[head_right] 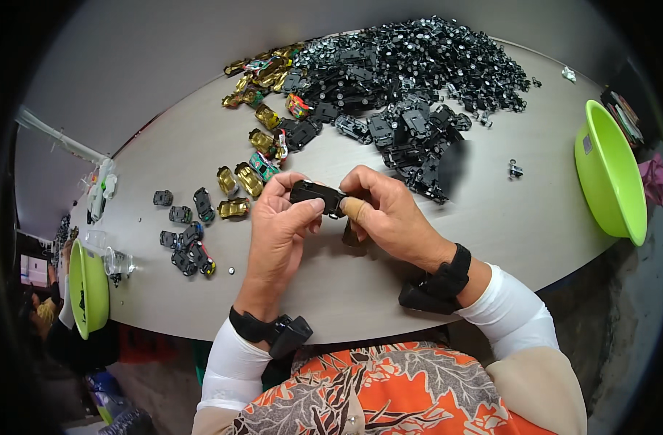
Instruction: The person assembles small toy cars by hand at a table. They repeatedly pick up a black chassis and a colored body, snap them together, and place the completed car on the table. The process continues with different colored bodies throughout the clip.
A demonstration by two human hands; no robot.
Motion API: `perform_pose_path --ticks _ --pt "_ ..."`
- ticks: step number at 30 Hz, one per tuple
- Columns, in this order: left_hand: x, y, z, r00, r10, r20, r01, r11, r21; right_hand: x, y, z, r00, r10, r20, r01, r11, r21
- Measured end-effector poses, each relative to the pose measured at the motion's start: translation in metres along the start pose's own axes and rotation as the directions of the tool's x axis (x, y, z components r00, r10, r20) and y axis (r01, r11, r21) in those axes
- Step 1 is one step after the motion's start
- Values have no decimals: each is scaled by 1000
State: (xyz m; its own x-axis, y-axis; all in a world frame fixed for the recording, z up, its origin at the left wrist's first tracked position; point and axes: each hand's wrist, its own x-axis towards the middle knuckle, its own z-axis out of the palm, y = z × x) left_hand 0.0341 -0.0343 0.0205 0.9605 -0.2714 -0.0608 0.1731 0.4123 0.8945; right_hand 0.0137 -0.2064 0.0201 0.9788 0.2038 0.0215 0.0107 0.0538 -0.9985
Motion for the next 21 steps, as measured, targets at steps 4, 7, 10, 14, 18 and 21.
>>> perform_pose_path --ticks 4,7,10,14,18,21 --pt "3 -7 -2 1000 -10 3 10 998 -67 -2 0 1 992 20 123 -23 999 22" --pt "-1 -4 1 995 -15 101 20 998 -57 -3 -6 -2 995 -2 101 4 1000 -16" --pt "-2 -3 -3 978 -75 196 67 997 46 2 -17 -17 998 -27 49 31 996 -81" --pt "-4 -3 2 966 -118 230 63 971 232 1 -20 -22 997 -72 26 73 996 -47" --pt "-6 -1 4 958 -111 263 0 921 390 4 -13 -23 974 -186 131 198 976 -87" --pt "-9 1 4 952 -59 300 -135 801 584 2 -18 -24 953 -200 228 266 911 -314"
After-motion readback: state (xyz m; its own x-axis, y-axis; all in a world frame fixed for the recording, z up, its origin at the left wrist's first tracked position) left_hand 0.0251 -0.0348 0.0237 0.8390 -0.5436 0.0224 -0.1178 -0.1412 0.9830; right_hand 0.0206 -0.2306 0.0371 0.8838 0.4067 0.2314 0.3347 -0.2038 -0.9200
